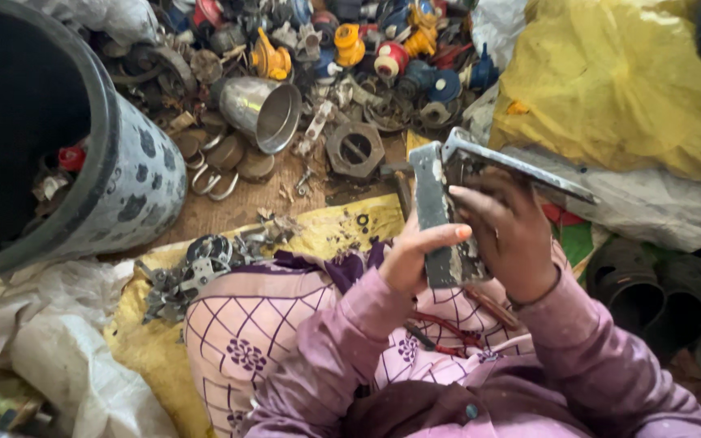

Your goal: The person sits on the floor and uses a red-handled screwdriver to pry and scrape a metal housing. They rotate the object to access different sides and continue scraping the interior surfaces.

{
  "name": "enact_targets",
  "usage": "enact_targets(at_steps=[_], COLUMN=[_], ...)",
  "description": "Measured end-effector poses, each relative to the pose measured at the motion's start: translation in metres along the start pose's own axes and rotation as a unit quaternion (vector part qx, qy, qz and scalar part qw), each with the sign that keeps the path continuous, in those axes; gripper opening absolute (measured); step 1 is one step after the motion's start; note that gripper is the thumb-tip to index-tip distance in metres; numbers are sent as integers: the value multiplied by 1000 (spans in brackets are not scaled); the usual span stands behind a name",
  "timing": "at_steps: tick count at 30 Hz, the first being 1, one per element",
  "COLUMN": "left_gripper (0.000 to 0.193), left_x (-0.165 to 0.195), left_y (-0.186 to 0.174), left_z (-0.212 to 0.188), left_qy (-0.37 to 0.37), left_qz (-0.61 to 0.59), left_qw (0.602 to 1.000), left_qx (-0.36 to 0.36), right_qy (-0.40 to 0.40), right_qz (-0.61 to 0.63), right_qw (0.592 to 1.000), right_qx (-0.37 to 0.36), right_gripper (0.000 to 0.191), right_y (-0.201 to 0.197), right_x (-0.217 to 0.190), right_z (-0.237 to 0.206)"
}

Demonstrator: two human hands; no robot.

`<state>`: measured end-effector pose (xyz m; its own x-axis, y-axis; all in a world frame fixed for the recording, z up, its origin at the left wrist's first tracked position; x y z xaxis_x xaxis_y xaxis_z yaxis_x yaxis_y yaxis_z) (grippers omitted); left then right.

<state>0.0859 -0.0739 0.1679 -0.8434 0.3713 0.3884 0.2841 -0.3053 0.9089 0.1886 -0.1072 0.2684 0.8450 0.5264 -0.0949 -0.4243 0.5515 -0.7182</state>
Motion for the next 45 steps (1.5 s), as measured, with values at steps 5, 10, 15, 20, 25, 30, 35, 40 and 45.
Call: enact_targets(at_steps=[5,10,15,20,25,30,35,40,45], left_gripper=[48,61,69,69,60,60,62,50,41], left_x=[6,33,75,102,104,110,112,103,82], left_y=[-12,-40,-53,-56,-67,-90,-103,-123,-124], left_z=[7,16,19,13,13,16,19,22,29], left_qy=[-12,44,147,156,158,252,275,288,229], left_qz=[-155,-211,-232,-183,-152,-148,-129,-137,-178], left_qw=[988,976,961,970,975,955,952,944,957], left_qx=[-13,45,17,25,41,49,51,83,3], right_qy=[-35,87,147,180,131,366,344,222,181], right_qz=[66,96,-12,-63,-63,160,293,280,217], right_qw=[994,984,910,904,936,837,863,909,934], right_qx=[-74,-123,-387,-382,-322,-373,-227,-214,-217], right_gripper=[28,26,30,33,35,35,46,42,39], right_y=[12,14,54,71,86,77,-3,-12,2], right_x=[-9,16,46,60,110,162,138,57,18], right_z=[13,-26,-114,-188,-206,-204,-149,-109,-89])
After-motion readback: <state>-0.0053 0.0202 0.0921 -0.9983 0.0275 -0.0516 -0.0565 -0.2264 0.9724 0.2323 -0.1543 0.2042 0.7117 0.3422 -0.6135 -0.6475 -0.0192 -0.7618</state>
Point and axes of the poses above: each hand's wrist, its own z-axis towards the middle knuckle, its own y-axis out of the palm, x = y × z, the point moved 6 cm from there along z, towards the middle knuckle, and after that the axes turned 10 degrees about -z, right-handed, at the moved point
